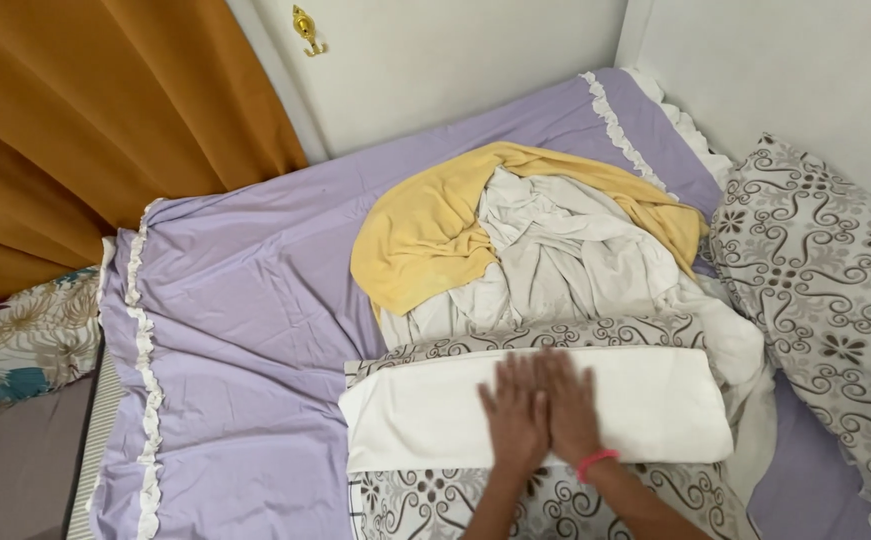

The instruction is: The person folds a white cloth on a bed, smoothing it out and folding it into a compact rectangular shape. They then place the folded cloth on a bedside table and proceed to fold another white cloth in the same manner on the bed.

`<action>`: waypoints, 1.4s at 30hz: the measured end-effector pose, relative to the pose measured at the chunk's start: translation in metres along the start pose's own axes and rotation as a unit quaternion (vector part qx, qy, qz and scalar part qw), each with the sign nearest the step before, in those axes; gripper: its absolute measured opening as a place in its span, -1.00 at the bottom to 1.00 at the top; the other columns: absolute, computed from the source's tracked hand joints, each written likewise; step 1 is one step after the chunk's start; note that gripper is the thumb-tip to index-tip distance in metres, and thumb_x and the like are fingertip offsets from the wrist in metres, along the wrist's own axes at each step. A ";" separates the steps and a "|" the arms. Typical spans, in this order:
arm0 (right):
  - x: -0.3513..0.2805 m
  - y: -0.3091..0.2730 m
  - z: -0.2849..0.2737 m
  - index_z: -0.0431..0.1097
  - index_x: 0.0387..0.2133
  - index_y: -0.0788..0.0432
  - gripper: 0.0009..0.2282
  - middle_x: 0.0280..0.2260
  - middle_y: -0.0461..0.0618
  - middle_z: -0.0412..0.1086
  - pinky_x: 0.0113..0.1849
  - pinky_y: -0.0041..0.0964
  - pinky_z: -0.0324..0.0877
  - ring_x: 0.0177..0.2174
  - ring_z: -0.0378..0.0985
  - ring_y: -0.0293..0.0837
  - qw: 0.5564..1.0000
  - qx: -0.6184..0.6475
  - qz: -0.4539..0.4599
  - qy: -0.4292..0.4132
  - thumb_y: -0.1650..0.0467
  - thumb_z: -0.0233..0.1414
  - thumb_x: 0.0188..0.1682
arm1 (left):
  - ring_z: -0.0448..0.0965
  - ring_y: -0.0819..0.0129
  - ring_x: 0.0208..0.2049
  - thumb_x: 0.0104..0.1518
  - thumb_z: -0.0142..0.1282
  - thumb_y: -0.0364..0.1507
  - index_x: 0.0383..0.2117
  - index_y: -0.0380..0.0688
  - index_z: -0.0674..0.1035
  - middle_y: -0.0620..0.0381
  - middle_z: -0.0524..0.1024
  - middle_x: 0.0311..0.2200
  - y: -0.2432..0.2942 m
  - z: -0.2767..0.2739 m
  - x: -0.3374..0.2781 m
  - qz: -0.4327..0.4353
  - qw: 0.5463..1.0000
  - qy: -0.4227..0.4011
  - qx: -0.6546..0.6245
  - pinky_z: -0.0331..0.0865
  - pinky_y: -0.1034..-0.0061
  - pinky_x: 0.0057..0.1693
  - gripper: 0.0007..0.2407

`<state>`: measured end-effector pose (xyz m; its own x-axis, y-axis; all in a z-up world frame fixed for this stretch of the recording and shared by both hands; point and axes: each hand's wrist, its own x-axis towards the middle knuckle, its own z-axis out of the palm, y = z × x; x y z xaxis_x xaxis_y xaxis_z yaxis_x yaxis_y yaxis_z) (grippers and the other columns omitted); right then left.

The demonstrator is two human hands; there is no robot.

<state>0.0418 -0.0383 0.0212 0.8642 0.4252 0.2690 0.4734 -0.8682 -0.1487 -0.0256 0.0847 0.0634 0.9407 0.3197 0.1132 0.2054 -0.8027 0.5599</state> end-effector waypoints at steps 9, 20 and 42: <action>-0.005 0.005 0.008 -0.18 0.41 -0.12 -0.38 0.44 -0.16 -0.27 0.25 0.23 -0.32 0.38 -0.32 -0.07 0.994 -0.043 -0.057 -0.082 0.04 -0.31 0.06 | -0.26 0.16 0.49 0.39 -0.48 -0.10 0.46 0.05 -0.02 0.11 -0.14 0.49 -0.038 0.011 -0.001 0.079 0.978 0.014 0.192 -0.44 0.11 0.46 -0.48; -0.003 0.029 0.032 -0.19 0.37 -0.20 -0.39 0.40 -0.18 -0.26 0.24 0.20 -0.32 0.35 -0.31 -0.06 0.998 -0.020 -0.005 -0.058 -0.03 -0.37 0.05 | -0.35 0.21 0.45 0.37 -0.58 -0.07 0.44 0.10 -0.09 0.20 -0.25 0.46 -0.120 0.030 0.023 0.059 0.918 0.187 0.346 -0.45 0.12 0.47 -0.48; -0.011 0.068 0.033 -0.26 0.41 -0.18 -0.38 0.44 -0.19 -0.33 0.27 0.17 -0.33 0.37 -0.32 -0.09 0.991 -0.024 0.057 -0.122 -0.03 -0.47 0.08 | -0.36 0.24 0.50 0.34 -0.67 -0.11 0.46 0.25 -0.14 0.32 -0.30 0.50 -0.190 -0.039 -0.023 -0.240 0.960 -0.022 0.141 -0.52 -0.16 0.41 -0.49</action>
<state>0.0698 -0.0932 -0.0238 0.9296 0.3684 0.0145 0.3674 -0.9225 -0.1187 -0.0967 0.2493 -0.0131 0.7286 0.6705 -0.1399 0.6773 -0.6748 0.2932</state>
